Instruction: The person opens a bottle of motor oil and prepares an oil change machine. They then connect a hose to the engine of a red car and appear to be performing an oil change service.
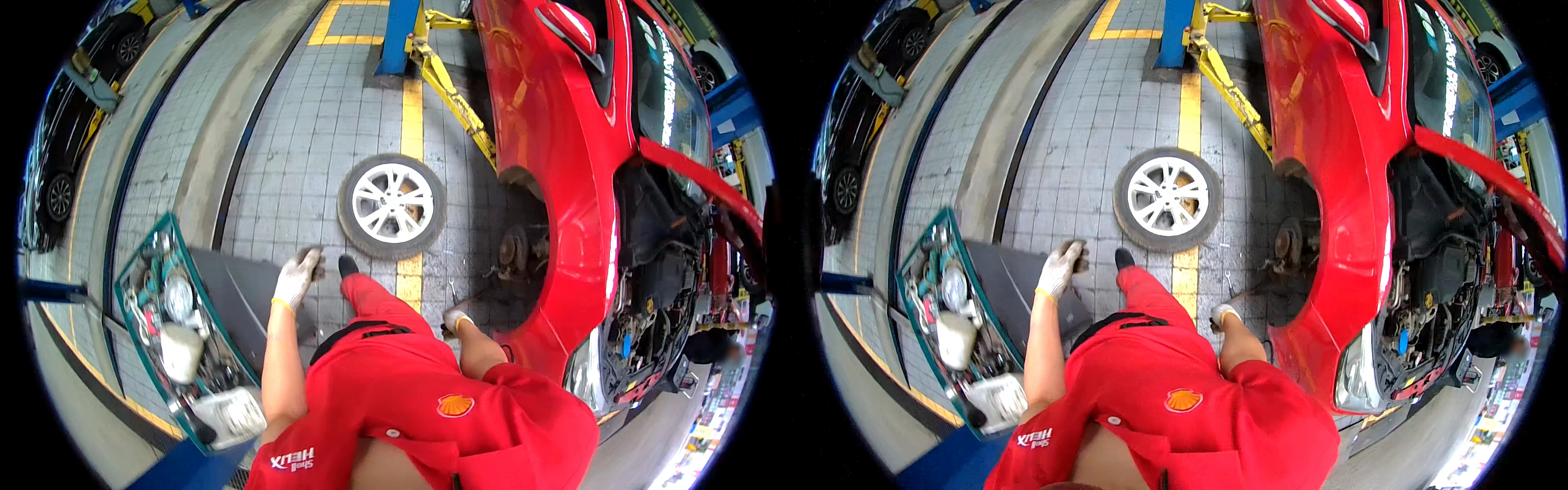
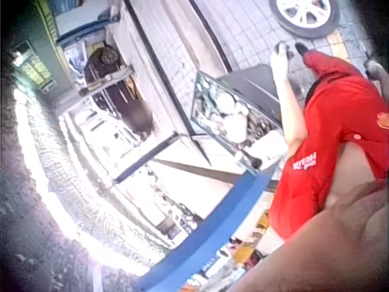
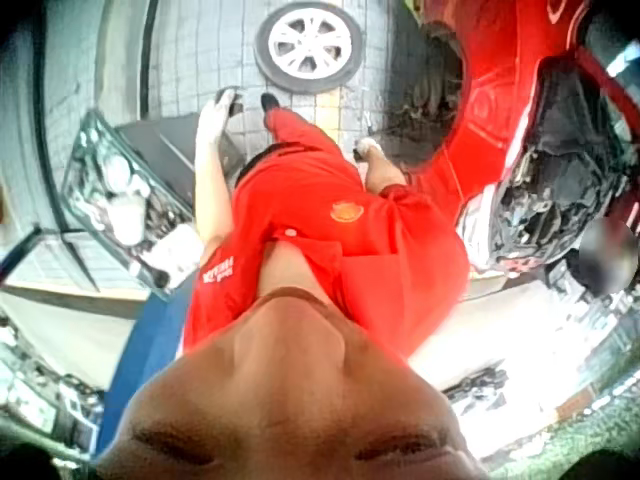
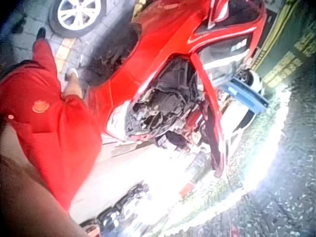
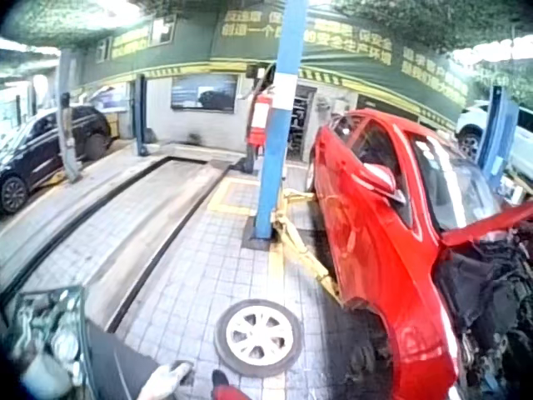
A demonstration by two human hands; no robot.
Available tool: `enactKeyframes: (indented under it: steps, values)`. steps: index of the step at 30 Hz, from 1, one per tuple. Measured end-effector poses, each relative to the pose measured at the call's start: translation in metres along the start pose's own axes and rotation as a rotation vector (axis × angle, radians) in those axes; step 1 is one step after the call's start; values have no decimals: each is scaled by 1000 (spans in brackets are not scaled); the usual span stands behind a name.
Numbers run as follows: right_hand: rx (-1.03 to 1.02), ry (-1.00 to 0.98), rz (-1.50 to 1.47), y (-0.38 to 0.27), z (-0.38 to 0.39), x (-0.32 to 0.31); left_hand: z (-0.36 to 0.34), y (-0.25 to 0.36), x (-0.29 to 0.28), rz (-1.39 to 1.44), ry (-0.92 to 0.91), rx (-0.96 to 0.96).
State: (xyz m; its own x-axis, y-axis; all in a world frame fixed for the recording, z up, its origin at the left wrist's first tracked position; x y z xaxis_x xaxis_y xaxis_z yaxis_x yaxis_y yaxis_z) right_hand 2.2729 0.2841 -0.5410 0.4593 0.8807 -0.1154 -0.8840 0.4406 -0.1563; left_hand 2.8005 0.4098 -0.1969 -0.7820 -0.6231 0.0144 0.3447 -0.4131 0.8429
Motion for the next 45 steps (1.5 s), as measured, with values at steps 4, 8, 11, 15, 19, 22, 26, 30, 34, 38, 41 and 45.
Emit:
enactKeyframes:
  steps: [4, 8, 11, 15, 19, 22, 26, 30, 34, 38, 41, 45]
  values:
    - [-530, 188, 1312, -332, 59, 5, -72, 72, -77, 5, 50, -67]
    - [-557, 364, 626, -587, 89, -42, -189, 145, -179, 78, 204, 0]
    - [-734, 395, 261, -731, 119, -56, -285, 198, -244, 134, 297, 80]
    - [-903, 567, 186, -859, 96, -74, -435, 286, -309, 188, 300, 140]
    - [-556, 510, 915, -830, -54, -69, -600, 430, -339, -12, 211, 332]
    - [-337, 328, 857, -746, -158, -52, -720, 552, -383, -170, 183, 424]
    - [-132, 172, -548, -743, -139, -20, -853, 778, -356, -269, 85, 689]
    - [-237, 659, 745, -842, -83, -42, -861, 1003, -242, -419, 83, 1047]
    - [-10, 522, 674, -911, -156, -47, -906, 1162, -167, -213, 38, 1196]
    - [-100, 421, 357, -1040, -133, -126, -914, 1292, -66, -598, 336, 1475]
    - [-171, 563, -679, -1129, -123, -206, -958, 1406, -44, -594, 434, 1595]
    - [-369, 748, -30, -1280, -152, -277, -1010, 1515, -62, -613, 601, 1594]
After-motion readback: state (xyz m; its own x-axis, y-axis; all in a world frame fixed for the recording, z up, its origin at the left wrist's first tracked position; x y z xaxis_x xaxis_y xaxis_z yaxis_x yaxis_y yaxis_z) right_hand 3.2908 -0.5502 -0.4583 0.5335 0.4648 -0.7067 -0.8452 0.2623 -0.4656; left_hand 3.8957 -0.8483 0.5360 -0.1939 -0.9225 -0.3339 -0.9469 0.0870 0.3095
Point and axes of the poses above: each hand's wrist, its own z-axis away from the middle knuckle, its own x-axis out of the palm, y = z × x, the point moved 10 cm from there along -z, towards the middle knuckle, and after that the axes turned 1 degree about -z, right-handed, at the moved point
